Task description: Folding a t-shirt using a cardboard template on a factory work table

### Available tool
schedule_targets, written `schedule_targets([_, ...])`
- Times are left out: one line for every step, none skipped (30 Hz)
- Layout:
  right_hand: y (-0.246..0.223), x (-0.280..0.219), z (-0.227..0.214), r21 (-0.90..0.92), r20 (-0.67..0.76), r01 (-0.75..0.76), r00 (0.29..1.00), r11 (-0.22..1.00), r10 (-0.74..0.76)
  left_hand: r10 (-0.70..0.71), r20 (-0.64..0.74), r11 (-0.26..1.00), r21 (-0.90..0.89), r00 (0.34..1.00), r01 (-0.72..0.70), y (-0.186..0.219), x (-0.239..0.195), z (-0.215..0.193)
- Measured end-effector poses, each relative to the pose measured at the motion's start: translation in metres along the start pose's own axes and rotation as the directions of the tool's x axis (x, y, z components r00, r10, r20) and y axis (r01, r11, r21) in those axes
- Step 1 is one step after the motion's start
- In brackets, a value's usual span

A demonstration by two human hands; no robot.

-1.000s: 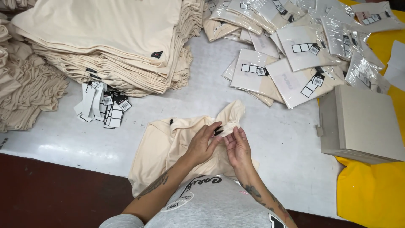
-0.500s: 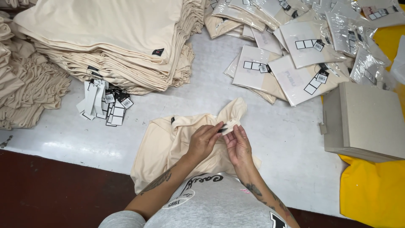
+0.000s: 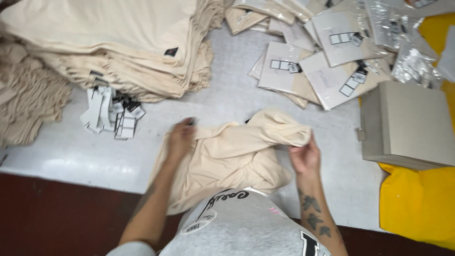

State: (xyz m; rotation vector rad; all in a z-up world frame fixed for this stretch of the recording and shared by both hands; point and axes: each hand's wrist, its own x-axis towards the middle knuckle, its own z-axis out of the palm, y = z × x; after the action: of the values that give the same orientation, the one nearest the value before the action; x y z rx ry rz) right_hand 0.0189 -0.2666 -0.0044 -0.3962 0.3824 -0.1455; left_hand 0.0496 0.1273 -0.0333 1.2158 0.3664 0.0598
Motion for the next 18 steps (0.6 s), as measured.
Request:
schedule_targets([-0.017,-0.003,-0.006,0.008,0.0,0.023,1.0,1.0,-0.023,0.002,0.025,1.0,0.001,1.0,-0.002,-0.011,0.012,-0.047])
schedule_targets([-0.038,-0.007,-0.014,-0.052,-0.012,0.061,0.998,0.997,-0.062,0.322,-0.012,0.79,0.554,0.947,-0.262,-0.018,0.025,-0.087])
schedule_targets([-0.058,-0.013,-0.021,-0.112,-0.024,0.097,0.995,0.989,-0.1,0.592,0.143,0.256,0.9,0.793,-0.353,-0.021,0.038,-0.125])
schedule_targets([-0.067,-0.01,-0.047,-0.098,-0.023,0.135,0.99,0.986,-0.138,0.596,0.176,0.252,0.885,0.783,-0.391,-0.021,0.043,-0.151])
schedule_targets([-0.076,-0.007,-0.072,-0.227,-0.091,0.11,0.987,0.968,-0.133,0.555,0.11,0.154,0.96,0.824,-0.232,-0.021,0.051,-0.177])
schedule_targets([-0.083,-0.006,-0.1,-0.354,-0.167,0.06,0.978,0.933,-0.126,0.523,0.024,0.046,0.997,0.852,-0.056,-0.024,0.054,-0.208])
schedule_targets([-0.08,-0.025,-0.087,-0.347,-0.17,0.085,0.974,0.934,-0.152,0.522,0.049,0.045,0.995,0.851,-0.084,-0.015,0.05,-0.199])
schedule_targets([-0.073,-0.045,-0.075,-0.471,-0.261,-0.056,0.962,0.88,-0.078,0.535,-0.016,0.197,0.975,0.845,-0.107,-0.007,0.041,-0.195])
schedule_targets([-0.066,-0.065,-0.063,-0.566,-0.36,-0.206,0.933,0.798,-0.015,0.534,-0.082,0.346,0.929,0.841,-0.129,0.001,0.032,-0.192])
schedule_targets([-0.064,-0.078,-0.065,-0.562,-0.366,-0.197,0.93,0.803,-0.028,0.53,-0.067,0.345,0.928,0.845,-0.142,0.002,0.03,-0.18])
schedule_targets([-0.062,-0.09,-0.068,-0.627,-0.382,-0.289,0.923,0.724,0.038,0.696,0.044,0.231,0.931,0.717,-0.282,0.002,0.027,-0.167])
schedule_targets([-0.061,-0.104,-0.071,-0.68,-0.408,-0.37,0.908,0.634,0.093,0.821,0.159,0.095,0.909,0.548,-0.406,0.001,0.028,-0.15])
schedule_targets([-0.068,-0.106,-0.063,-0.673,-0.416,-0.36,0.907,0.646,0.072,0.816,0.174,0.097,0.899,0.551,-0.428,-0.01,0.033,-0.128])
schedule_targets([-0.075,-0.113,-0.058,-0.681,-0.224,-0.247,0.967,0.69,0.125,0.767,0.313,0.094,0.809,0.561,-0.58,-0.023,0.036,-0.106])
schedule_targets([-0.082,-0.12,-0.055,-0.667,-0.019,-0.134,0.986,0.733,0.163,0.713,0.448,0.105,0.693,0.539,-0.714,-0.036,0.038,-0.083])
schedule_targets([-0.089,-0.129,-0.037,-0.654,-0.036,-0.13,0.989,0.745,0.141,0.699,0.472,0.105,0.675,0.537,-0.73,-0.034,0.025,-0.043])
schedule_targets([-0.095,-0.137,-0.02,-0.669,0.164,0.017,0.978,0.743,0.125,0.349,0.521,0.214,0.765,0.778,-0.608,-0.032,0.01,-0.004])
schedule_targets([-0.101,-0.141,-0.001,-0.659,0.364,0.16,0.923,0.735,0.125,-0.057,0.466,0.238,0.865,0.883,-0.442,-0.03,-0.008,0.031])
